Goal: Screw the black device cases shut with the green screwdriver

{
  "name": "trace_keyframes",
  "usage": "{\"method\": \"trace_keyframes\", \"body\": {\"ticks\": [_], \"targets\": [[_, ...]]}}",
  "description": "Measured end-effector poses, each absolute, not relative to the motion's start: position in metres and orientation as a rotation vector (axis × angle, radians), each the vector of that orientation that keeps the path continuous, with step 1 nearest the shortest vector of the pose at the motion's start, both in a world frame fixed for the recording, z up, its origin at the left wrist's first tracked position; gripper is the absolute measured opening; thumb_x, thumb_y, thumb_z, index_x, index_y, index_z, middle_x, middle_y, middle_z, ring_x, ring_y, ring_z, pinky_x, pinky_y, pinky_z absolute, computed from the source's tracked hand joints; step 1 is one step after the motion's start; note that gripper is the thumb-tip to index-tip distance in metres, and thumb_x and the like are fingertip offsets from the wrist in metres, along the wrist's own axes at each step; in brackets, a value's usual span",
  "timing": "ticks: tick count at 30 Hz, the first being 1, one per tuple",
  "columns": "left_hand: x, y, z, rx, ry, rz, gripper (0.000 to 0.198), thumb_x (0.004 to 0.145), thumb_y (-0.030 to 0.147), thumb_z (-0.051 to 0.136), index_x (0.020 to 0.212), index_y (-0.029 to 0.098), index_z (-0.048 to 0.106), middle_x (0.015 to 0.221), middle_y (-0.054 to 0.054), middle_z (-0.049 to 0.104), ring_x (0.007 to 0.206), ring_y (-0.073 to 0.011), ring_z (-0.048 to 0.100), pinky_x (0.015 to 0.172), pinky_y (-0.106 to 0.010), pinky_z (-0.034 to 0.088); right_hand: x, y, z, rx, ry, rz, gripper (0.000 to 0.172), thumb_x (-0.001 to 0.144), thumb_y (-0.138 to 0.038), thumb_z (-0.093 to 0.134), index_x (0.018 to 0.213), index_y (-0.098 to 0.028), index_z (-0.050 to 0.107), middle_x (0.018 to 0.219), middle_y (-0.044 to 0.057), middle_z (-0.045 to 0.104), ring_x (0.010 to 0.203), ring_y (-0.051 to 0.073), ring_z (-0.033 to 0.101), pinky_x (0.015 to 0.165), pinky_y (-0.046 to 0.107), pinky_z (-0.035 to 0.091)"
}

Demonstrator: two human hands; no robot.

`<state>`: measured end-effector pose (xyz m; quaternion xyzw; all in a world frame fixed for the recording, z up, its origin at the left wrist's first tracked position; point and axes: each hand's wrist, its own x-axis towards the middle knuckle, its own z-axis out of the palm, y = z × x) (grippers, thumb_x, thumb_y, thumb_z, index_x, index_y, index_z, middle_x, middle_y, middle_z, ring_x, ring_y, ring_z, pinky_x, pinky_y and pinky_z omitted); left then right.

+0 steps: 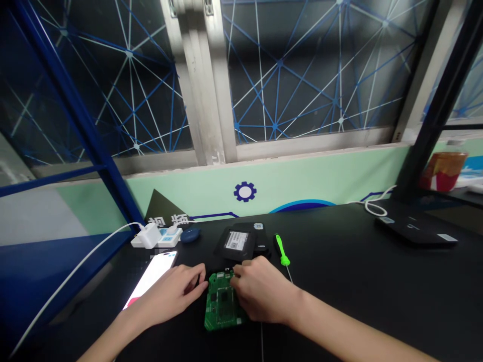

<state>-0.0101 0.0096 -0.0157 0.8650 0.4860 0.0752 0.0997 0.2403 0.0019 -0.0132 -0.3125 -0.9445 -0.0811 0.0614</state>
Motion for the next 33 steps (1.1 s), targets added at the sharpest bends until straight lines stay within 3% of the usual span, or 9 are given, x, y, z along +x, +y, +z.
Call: {"method": "trace_keyframes", "body": {"ticks": [10, 14, 23, 33], "targets": [[-0.014, 0.01, -0.016, 2.547, 1.422, 0.212, 0.029, 0.103, 0.031, 0.028, 0.091, 0.024, 0.054, 0.077, 0.0, 0.061, 0.072, -0.0199, 0.059, 0.063, -0.03, 0.034, 0.237, 0.003, -0.02, -1.109, -2.79, -0.212, 0.012, 0.083, -0.009, 0.054, 0.083, -0.018, 0.062, 0.079, 0.004, 0.068, 0.063, 0.017, 0.063, 0.051, 0.032, 0.022], [-0.016, 0.011, -0.016, 2.526, 1.407, 0.219, 0.023, 0.1, 0.028, 0.032, 0.093, 0.026, 0.054, 0.082, 0.001, 0.063, 0.077, -0.0205, 0.06, 0.066, -0.029, 0.036, 0.238, 0.003, -0.022, -1.102, -2.787, -0.194, 0.013, 0.084, -0.008, 0.054, 0.082, -0.018, 0.061, 0.08, 0.004, 0.068, 0.064, 0.016, 0.063, 0.051, 0.032, 0.022], [-0.017, 0.014, -0.015, 2.557, 1.49, 0.191, 0.017, 0.095, 0.021, 0.037, 0.09, 0.025, 0.053, 0.076, 0.0, 0.062, 0.071, -0.0208, 0.058, 0.06, -0.03, 0.032, 0.233, -0.007, -0.017, -1.052, -2.731, -0.061, 0.016, 0.076, -0.006, 0.056, 0.084, -0.02, 0.057, 0.082, 0.003, 0.066, 0.072, 0.018, 0.062, 0.055, 0.031, 0.029], [-0.017, 0.014, -0.015, 2.526, 1.532, 0.197, 0.018, 0.095, 0.024, 0.036, 0.089, 0.025, 0.053, 0.076, -0.001, 0.06, 0.071, -0.0211, 0.058, 0.059, -0.029, 0.03, 0.234, -0.009, -0.017, -1.093, -2.614, 0.063, 0.016, 0.075, -0.007, 0.053, 0.078, -0.021, 0.049, 0.077, 0.001, 0.062, 0.064, 0.015, 0.056, 0.054, 0.028, 0.028]]}}
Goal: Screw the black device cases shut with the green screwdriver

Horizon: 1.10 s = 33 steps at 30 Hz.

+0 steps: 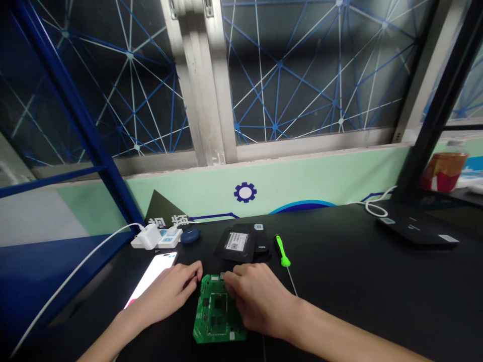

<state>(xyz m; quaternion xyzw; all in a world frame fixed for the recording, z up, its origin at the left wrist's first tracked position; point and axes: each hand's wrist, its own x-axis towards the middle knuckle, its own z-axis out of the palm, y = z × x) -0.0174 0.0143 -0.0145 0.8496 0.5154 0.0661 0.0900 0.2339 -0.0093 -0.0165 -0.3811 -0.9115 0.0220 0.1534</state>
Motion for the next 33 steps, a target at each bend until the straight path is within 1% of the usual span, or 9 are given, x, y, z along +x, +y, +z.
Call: {"method": "trace_keyframes", "body": {"ticks": [4, 8, 10, 13, 15, 18, 23, 28, 33], "targets": [[-0.018, 0.016, -0.016, 2.464, 1.534, 0.224, 0.021, 0.095, 0.027, 0.038, 0.082, 0.024, 0.054, 0.074, -0.001, 0.06, 0.075, -0.0215, 0.058, 0.06, -0.028, 0.032, 0.236, -0.009, -0.013, -1.028, -2.534, 0.149, 0.016, 0.078, -0.007, 0.051, 0.076, -0.021, 0.044, 0.074, -0.001, 0.059, 0.061, 0.013, 0.052, 0.054, 0.026, 0.028], [-0.018, 0.016, -0.014, 2.393, 1.422, 0.234, 0.031, 0.095, 0.028, 0.038, 0.069, 0.021, 0.052, 0.064, 0.001, 0.056, 0.062, -0.0171, 0.053, 0.056, -0.027, 0.032, 0.243, -0.006, -0.003, -0.937, -2.454, 0.269, 0.02, 0.076, -0.006, 0.054, 0.074, -0.021, 0.042, 0.071, -0.003, 0.056, 0.06, 0.012, 0.048, 0.054, 0.024, 0.029], [-0.017, 0.015, -0.012, 2.346, 1.341, 0.248, 0.033, 0.095, 0.027, 0.038, 0.066, 0.02, 0.053, 0.062, 0.002, 0.054, 0.058, -0.0148, 0.05, 0.054, -0.025, 0.031, 0.247, -0.003, 0.003, -0.898, -2.389, 0.349, 0.021, 0.077, -0.007, 0.056, 0.074, -0.021, 0.042, 0.072, -0.003, 0.056, 0.061, 0.012, 0.048, 0.056, 0.024, 0.032], [-0.017, 0.014, -0.012, 2.272, 1.244, 0.266, 0.032, 0.092, 0.026, 0.04, 0.067, 0.02, 0.058, 0.06, 0.003, 0.053, 0.057, -0.0131, 0.049, 0.054, -0.023, 0.033, 0.254, 0.002, 0.011, -0.82, -2.265, 0.483, 0.021, 0.083, -0.01, 0.057, 0.072, -0.021, 0.042, 0.082, -0.001, 0.062, 0.069, 0.013, 0.055, 0.063, 0.025, 0.041], [-0.017, 0.014, -0.013, 2.198, 1.211, 0.261, 0.031, 0.091, 0.025, 0.04, 0.07, 0.019, 0.063, 0.056, 0.004, 0.051, 0.055, -0.0126, 0.05, 0.054, -0.022, 0.034, 0.257, 0.006, 0.015, -0.775, -2.17, 0.54, 0.024, 0.085, -0.012, 0.058, 0.07, -0.021, 0.042, 0.087, 0.001, 0.064, 0.075, 0.014, 0.059, 0.069, 0.028, 0.045], [-0.018, 0.016, -0.015, 2.047, 1.205, 0.214, 0.03, 0.087, 0.024, 0.04, 0.071, 0.018, 0.064, 0.049, 0.005, 0.048, 0.049, -0.0122, 0.049, 0.052, -0.021, 0.037, 0.261, 0.01, 0.018, -0.715, -2.01, 0.616, 0.029, 0.086, -0.014, 0.061, 0.067, -0.021, 0.041, 0.086, 0.004, 0.064, 0.08, 0.017, 0.062, 0.074, 0.032, 0.047], [-0.019, 0.016, -0.017, 1.923, 1.172, 0.171, 0.025, 0.08, 0.021, 0.041, 0.069, 0.016, 0.063, 0.046, 0.005, 0.05, 0.042, -0.0106, 0.047, 0.048, -0.018, 0.04, 0.263, 0.016, 0.018, -0.679, -1.762, 0.748, 0.03, 0.088, -0.019, 0.062, 0.068, -0.021, 0.04, 0.085, 0.004, 0.061, 0.082, 0.018, 0.059, 0.073, 0.032, 0.046], [-0.019, 0.017, -0.019, 1.947, 1.199, 0.157, 0.026, 0.083, 0.023, 0.042, 0.069, 0.017, 0.063, 0.045, 0.005, 0.05, 0.039, -0.0092, 0.045, 0.042, -0.016, 0.036, 0.265, 0.021, 0.017, -0.67, -1.589, 0.769, 0.03, 0.086, -0.019, 0.066, 0.068, -0.021, 0.042, 0.085, 0.002, 0.058, 0.081, 0.016, 0.056, 0.072, 0.029, 0.045], [-0.019, 0.015, -0.018, 1.919, 1.198, 0.155, 0.025, 0.082, 0.024, 0.043, 0.068, 0.017, 0.062, 0.044, 0.005, 0.05, 0.038, -0.0095, 0.046, 0.041, -0.017, 0.038, 0.267, 0.021, 0.015, -0.645, -1.539, 0.802, 0.03, 0.084, -0.018, 0.068, 0.07, -0.021, 0.041, 0.086, 0.002, 0.056, 0.079, 0.015, 0.054, 0.07, 0.027, 0.044]]}}
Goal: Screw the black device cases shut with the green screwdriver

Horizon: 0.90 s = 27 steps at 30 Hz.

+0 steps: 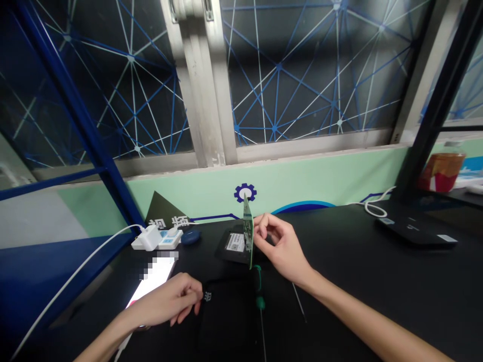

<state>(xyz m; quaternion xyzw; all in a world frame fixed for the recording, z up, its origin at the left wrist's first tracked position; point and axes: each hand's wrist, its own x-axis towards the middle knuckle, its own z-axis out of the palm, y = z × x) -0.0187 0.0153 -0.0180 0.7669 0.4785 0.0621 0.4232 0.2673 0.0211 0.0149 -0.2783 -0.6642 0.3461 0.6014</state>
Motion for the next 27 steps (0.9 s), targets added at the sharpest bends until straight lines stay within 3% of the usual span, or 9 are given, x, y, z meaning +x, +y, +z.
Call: {"method": "trace_keyframes", "body": {"ticks": [7, 13, 17, 24, 27], "targets": [[-0.019, 0.017, -0.02, 1.921, 1.187, 0.172, 0.026, 0.08, 0.022, 0.042, 0.065, 0.016, 0.063, 0.044, 0.005, 0.051, 0.037, -0.0092, 0.047, 0.041, -0.016, 0.039, 0.262, 0.017, 0.011, -0.597, -1.681, 0.803, 0.03, 0.089, -0.018, 0.062, 0.069, -0.021, 0.04, 0.082, 0.001, 0.054, 0.079, 0.015, 0.053, 0.07, 0.029, 0.043], [-0.019, 0.018, -0.025, 1.842, 1.176, 0.178, 0.027, 0.08, 0.023, 0.041, 0.064, 0.016, 0.062, 0.043, 0.004, 0.053, 0.035, -0.0097, 0.048, 0.042, -0.018, 0.042, 0.259, 0.01, 0.012, -0.631, -1.923, 0.628, 0.032, 0.089, -0.013, 0.059, 0.067, -0.021, 0.037, 0.086, 0.004, 0.059, 0.08, 0.017, 0.057, 0.076, 0.033, 0.044], [-0.022, 0.02, -0.032, 1.805, 1.188, 0.185, 0.028, 0.081, 0.027, 0.043, 0.064, 0.016, 0.061, 0.041, 0.004, 0.052, 0.034, -0.0108, 0.049, 0.04, -0.019, 0.042, 0.253, 0.003, 0.007, -0.632, -2.093, 0.546, 0.03, 0.087, -0.01, 0.057, 0.068, -0.021, 0.037, 0.089, 0.004, 0.061, 0.077, 0.016, 0.056, 0.072, 0.03, 0.043], [-0.018, 0.018, -0.021, 1.846, 1.205, 0.18, 0.033, 0.081, 0.027, 0.043, 0.049, 0.018, 0.049, 0.039, 0.003, 0.05, 0.033, -0.0089, 0.046, 0.04, -0.018, 0.04, 0.246, -0.005, -0.005, -0.719, -2.433, 0.505, 0.031, 0.066, 0.002, 0.056, 0.07, -0.021, 0.036, 0.076, -0.002, 0.051, 0.067, 0.012, 0.048, 0.059, 0.023, 0.034], [-0.017, 0.018, -0.019, 1.854, 1.226, 0.15, 0.034, 0.081, 0.028, 0.043, 0.048, 0.019, 0.047, 0.04, 0.004, 0.049, 0.034, -0.0086, 0.045, 0.038, -0.017, 0.037, 0.245, -0.006, -0.006, -0.778, -2.544, 0.476, 0.028, 0.064, 0.003, 0.053, 0.069, -0.02, 0.038, 0.076, -0.003, 0.051, 0.064, 0.01, 0.046, 0.056, 0.022, 0.03]]}}
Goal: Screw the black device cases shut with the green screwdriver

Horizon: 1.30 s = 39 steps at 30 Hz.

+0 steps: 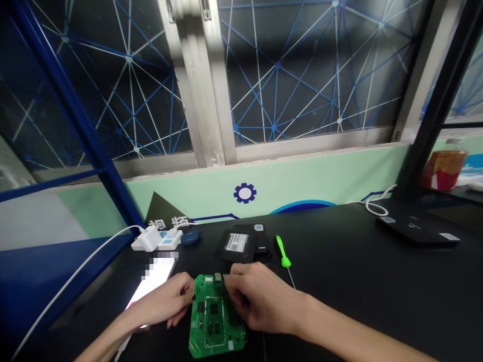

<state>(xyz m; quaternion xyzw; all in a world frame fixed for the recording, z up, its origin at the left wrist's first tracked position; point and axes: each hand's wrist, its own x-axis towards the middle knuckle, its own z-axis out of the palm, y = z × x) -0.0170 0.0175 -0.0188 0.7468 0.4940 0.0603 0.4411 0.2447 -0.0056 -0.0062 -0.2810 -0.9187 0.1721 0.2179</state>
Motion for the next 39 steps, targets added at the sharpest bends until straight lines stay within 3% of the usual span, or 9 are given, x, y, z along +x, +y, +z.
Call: {"method": "trace_keyframes", "body": {"ticks": [8, 15, 28, 39], "targets": [[-0.019, 0.018, -0.021, 1.913, 1.244, 0.157, 0.028, 0.08, 0.024, 0.044, 0.053, 0.018, 0.053, 0.039, 0.007, 0.043, 0.035, -0.0083, 0.041, 0.038, -0.017, 0.031, 0.24, -0.007, -0.016, -0.889, -2.564, 0.334, 0.022, 0.076, -0.003, 0.051, 0.071, -0.02, 0.038, 0.08, -0.001, 0.054, 0.062, 0.01, 0.047, 0.054, 0.023, 0.027], [-0.019, 0.019, -0.02, 1.982, 1.2, 0.185, 0.028, 0.081, 0.019, 0.043, 0.057, 0.017, 0.058, 0.041, 0.007, 0.044, 0.038, -0.0085, 0.042, 0.044, -0.018, 0.032, 0.239, -0.004, -0.022, -0.921, -2.597, 0.261, 0.017, 0.079, -0.005, 0.052, 0.072, -0.019, 0.045, 0.079, 0.001, 0.057, 0.065, 0.012, 0.052, 0.055, 0.025, 0.028], [-0.023, 0.022, -0.024, 2.004, 1.159, 0.136, 0.034, 0.09, 0.03, 0.041, 0.064, 0.017, 0.059, 0.051, 0.004, 0.051, 0.04, -0.0089, 0.04, 0.045, -0.02, 0.03, 0.24, -0.003, -0.022, -0.962, -2.609, 0.205, 0.018, 0.077, -0.003, 0.052, 0.07, -0.018, 0.047, 0.076, 0.002, 0.058, 0.067, 0.013, 0.054, 0.055, 0.025, 0.03], [-0.017, 0.02, -0.02, 1.997, 1.212, 0.161, 0.037, 0.092, 0.04, 0.042, 0.067, 0.018, 0.057, 0.048, 0.006, 0.044, 0.042, -0.0093, 0.04, 0.046, -0.019, 0.03, 0.238, -0.001, -0.027, -1.039, -2.598, 0.151, 0.016, 0.075, -0.003, 0.053, 0.071, -0.018, 0.05, 0.077, 0.001, 0.059, 0.064, 0.012, 0.053, 0.053, 0.027, 0.026]]}}
